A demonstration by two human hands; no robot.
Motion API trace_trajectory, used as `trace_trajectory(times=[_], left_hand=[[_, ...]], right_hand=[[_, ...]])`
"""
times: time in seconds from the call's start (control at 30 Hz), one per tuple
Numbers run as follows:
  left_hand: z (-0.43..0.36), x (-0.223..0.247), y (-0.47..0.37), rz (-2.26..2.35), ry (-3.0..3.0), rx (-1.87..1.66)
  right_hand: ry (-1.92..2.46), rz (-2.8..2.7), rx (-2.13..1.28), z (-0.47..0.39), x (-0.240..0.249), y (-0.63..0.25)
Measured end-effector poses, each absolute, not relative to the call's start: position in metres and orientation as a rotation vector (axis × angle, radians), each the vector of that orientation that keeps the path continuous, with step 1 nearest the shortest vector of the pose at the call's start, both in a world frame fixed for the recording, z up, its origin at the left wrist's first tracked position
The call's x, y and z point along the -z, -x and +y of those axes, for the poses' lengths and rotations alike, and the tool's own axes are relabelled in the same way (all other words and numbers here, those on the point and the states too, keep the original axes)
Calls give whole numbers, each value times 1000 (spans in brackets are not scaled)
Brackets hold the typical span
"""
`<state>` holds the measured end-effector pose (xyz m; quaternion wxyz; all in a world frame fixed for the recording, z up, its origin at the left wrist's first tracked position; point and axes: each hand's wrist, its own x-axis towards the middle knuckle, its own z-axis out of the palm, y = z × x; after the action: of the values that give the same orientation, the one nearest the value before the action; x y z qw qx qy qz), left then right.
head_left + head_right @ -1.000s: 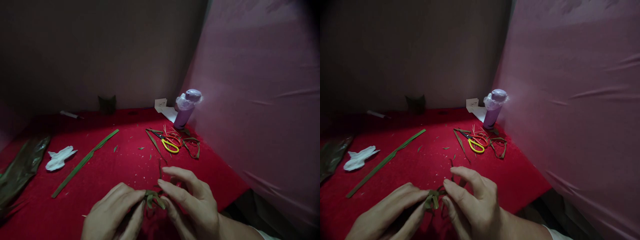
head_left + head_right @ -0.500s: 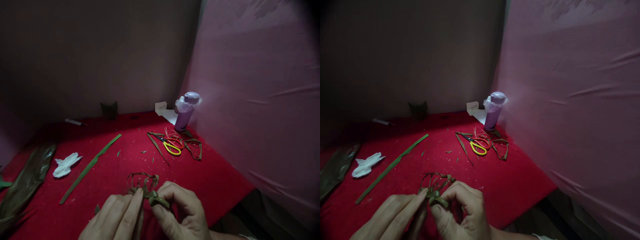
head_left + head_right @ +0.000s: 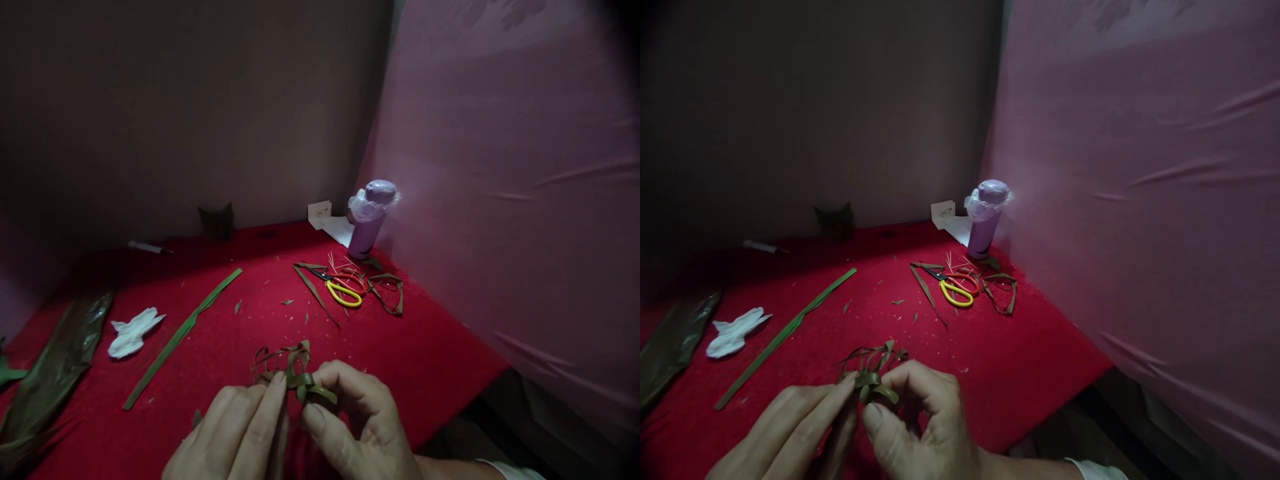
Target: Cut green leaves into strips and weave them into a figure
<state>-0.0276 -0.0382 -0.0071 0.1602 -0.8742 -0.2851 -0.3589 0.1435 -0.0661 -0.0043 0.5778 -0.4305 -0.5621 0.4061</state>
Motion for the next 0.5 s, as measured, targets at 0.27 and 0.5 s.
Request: trace_trajectory(times=[0.27, 0.5], left_hand=[[-35, -2, 17, -922, 2572, 1081], [-37, 3, 21, -851, 2521, 1065]], right_hand=[[1003, -1252, -958, -68, 10, -143], [867, -1145, -1328, -69, 2, -147]])
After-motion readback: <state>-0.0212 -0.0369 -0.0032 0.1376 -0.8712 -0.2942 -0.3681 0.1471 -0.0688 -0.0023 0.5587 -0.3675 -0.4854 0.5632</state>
